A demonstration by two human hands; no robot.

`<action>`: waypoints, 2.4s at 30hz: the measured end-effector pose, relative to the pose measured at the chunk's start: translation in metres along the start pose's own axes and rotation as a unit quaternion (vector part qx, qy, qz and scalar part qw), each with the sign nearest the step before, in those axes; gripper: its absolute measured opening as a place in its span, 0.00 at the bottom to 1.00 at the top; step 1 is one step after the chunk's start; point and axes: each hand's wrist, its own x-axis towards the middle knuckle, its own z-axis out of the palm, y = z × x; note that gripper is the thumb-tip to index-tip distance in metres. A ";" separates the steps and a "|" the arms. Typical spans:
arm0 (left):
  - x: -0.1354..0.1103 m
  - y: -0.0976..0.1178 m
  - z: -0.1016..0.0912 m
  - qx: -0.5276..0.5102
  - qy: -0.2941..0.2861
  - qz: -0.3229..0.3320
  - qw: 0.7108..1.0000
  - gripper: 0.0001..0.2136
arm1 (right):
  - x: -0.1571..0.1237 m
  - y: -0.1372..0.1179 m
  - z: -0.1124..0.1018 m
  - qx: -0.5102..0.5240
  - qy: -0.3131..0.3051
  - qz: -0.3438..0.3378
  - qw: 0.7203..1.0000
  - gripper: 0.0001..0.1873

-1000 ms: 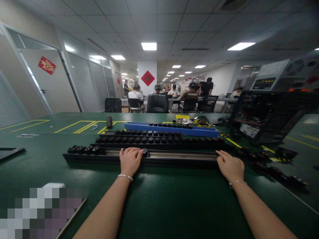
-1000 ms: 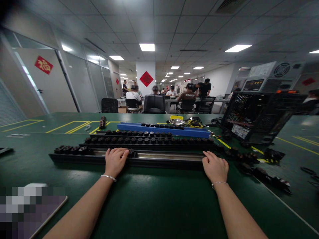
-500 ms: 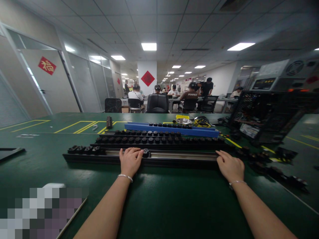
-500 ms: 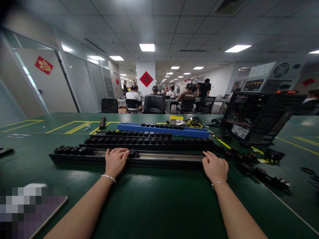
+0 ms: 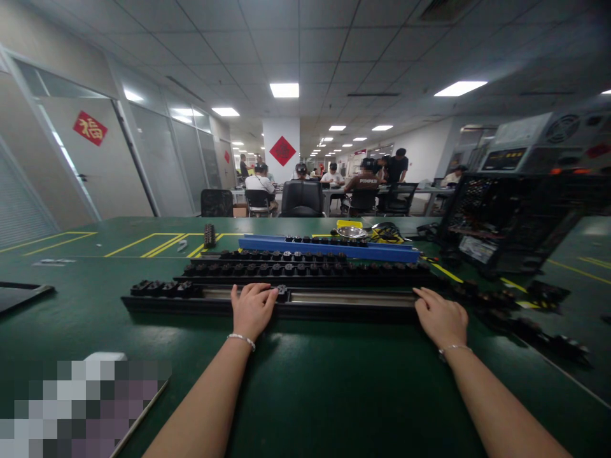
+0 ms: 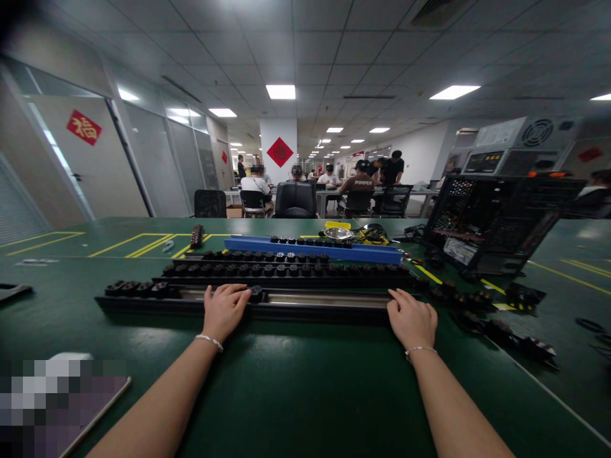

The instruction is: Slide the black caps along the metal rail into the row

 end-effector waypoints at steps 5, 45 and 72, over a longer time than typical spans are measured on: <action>0.000 0.001 0.000 -0.001 -0.002 0.008 1.000 0.16 | 0.001 0.001 0.001 -0.005 0.006 -0.004 1.000 0.23; -0.003 0.017 0.001 0.012 -0.050 0.064 0.997 0.14 | 0.000 0.003 0.002 0.006 0.006 -0.004 1.000 0.23; -0.004 0.017 0.005 0.009 -0.060 0.093 0.994 0.16 | 0.000 0.002 0.002 0.014 -0.010 0.002 1.000 0.24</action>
